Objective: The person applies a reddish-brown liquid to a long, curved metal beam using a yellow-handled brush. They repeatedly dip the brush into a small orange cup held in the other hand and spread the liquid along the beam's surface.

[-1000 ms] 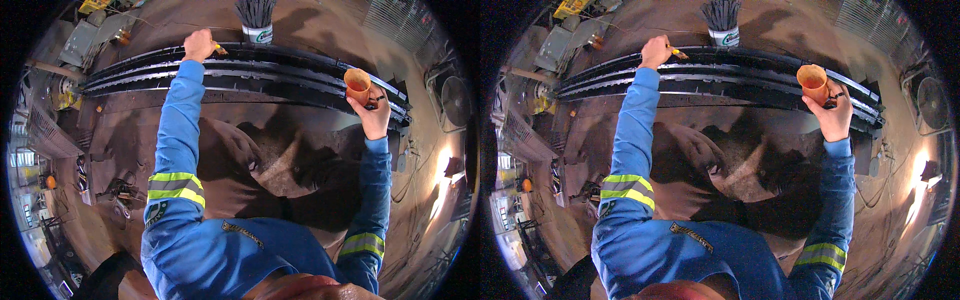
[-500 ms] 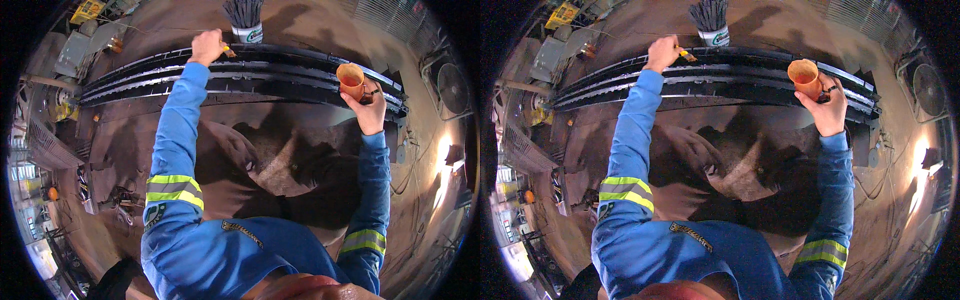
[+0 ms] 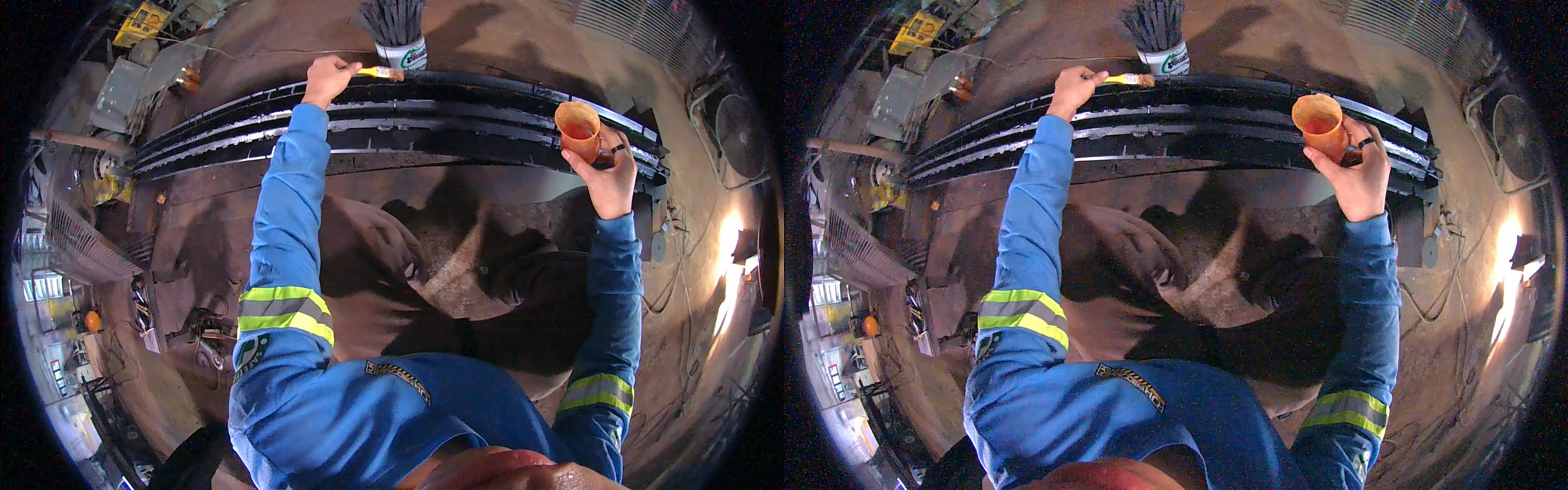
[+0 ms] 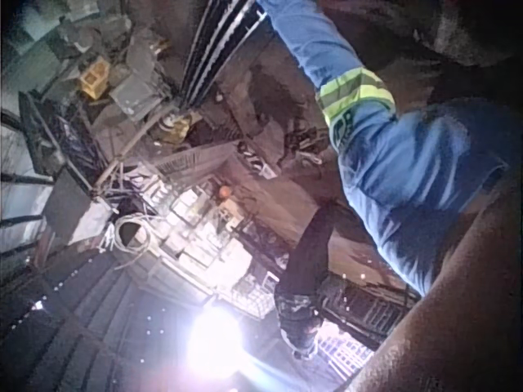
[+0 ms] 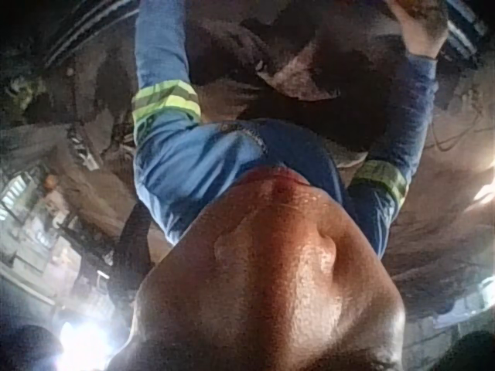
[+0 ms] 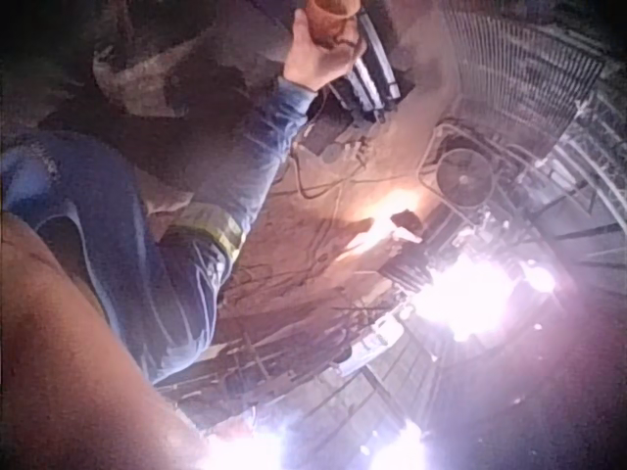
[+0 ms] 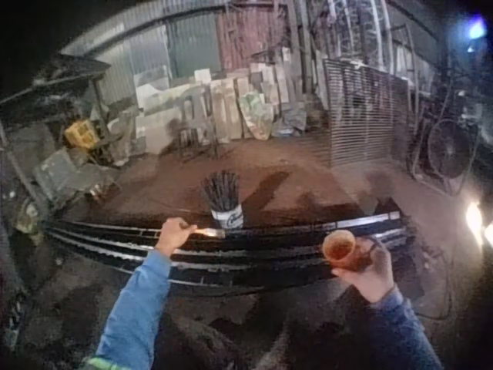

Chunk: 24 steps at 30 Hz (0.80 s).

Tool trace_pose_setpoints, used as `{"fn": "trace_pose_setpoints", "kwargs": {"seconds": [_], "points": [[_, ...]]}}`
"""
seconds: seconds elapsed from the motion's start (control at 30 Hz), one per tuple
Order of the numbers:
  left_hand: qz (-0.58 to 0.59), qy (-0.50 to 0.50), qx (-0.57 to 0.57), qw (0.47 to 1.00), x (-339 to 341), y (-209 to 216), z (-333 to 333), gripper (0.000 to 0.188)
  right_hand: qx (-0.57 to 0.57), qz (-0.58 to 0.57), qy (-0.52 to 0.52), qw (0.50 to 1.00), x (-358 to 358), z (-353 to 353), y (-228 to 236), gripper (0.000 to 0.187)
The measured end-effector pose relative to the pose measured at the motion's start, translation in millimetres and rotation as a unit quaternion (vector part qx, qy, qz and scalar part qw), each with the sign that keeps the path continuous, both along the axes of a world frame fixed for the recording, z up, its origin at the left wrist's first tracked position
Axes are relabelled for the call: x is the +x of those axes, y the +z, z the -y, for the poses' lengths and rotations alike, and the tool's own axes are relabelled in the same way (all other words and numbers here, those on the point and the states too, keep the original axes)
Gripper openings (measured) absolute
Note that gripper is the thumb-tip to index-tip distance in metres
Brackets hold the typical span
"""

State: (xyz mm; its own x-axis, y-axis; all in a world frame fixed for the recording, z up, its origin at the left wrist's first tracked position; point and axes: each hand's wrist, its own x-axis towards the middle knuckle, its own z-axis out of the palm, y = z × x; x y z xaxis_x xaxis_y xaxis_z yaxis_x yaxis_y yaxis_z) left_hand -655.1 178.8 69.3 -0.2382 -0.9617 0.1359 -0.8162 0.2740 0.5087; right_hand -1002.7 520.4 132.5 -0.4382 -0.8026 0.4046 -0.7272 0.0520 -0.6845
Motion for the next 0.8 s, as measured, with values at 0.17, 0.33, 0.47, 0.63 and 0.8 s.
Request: {"fn": "trace_pose_setpoints", "kwargs": {"seconds": [0.17,0.33,0.47,0.63,0.8], "points": [[-0.036,0.107,0.075,0.991,52,-29,34,0.046,-0.034,-0.038,0.009,0.999,-3,0,-4,0.058],[-0.263,0.024,0.247,0.932,42,-28,17,0.034,-0.015,-0.050,-0.010,0.999,-6,-3,0,0.059],[-0.263,0.086,0.269,0.922,56,-24,18,0.033,-0.017,-0.071,-0.005,0.997,-8,-2,-6,0.059],[-0.287,0.063,0.272,0.916,55,-30,19,0.032,-0.012,-0.062,-0.012,0.998,-9,-2,-7,0.058],[-0.211,0.143,0.176,0.951,60,-23,19,0.034,0.002,-0.058,-0.005,0.998,-7,-2,-6,0.058]]}}
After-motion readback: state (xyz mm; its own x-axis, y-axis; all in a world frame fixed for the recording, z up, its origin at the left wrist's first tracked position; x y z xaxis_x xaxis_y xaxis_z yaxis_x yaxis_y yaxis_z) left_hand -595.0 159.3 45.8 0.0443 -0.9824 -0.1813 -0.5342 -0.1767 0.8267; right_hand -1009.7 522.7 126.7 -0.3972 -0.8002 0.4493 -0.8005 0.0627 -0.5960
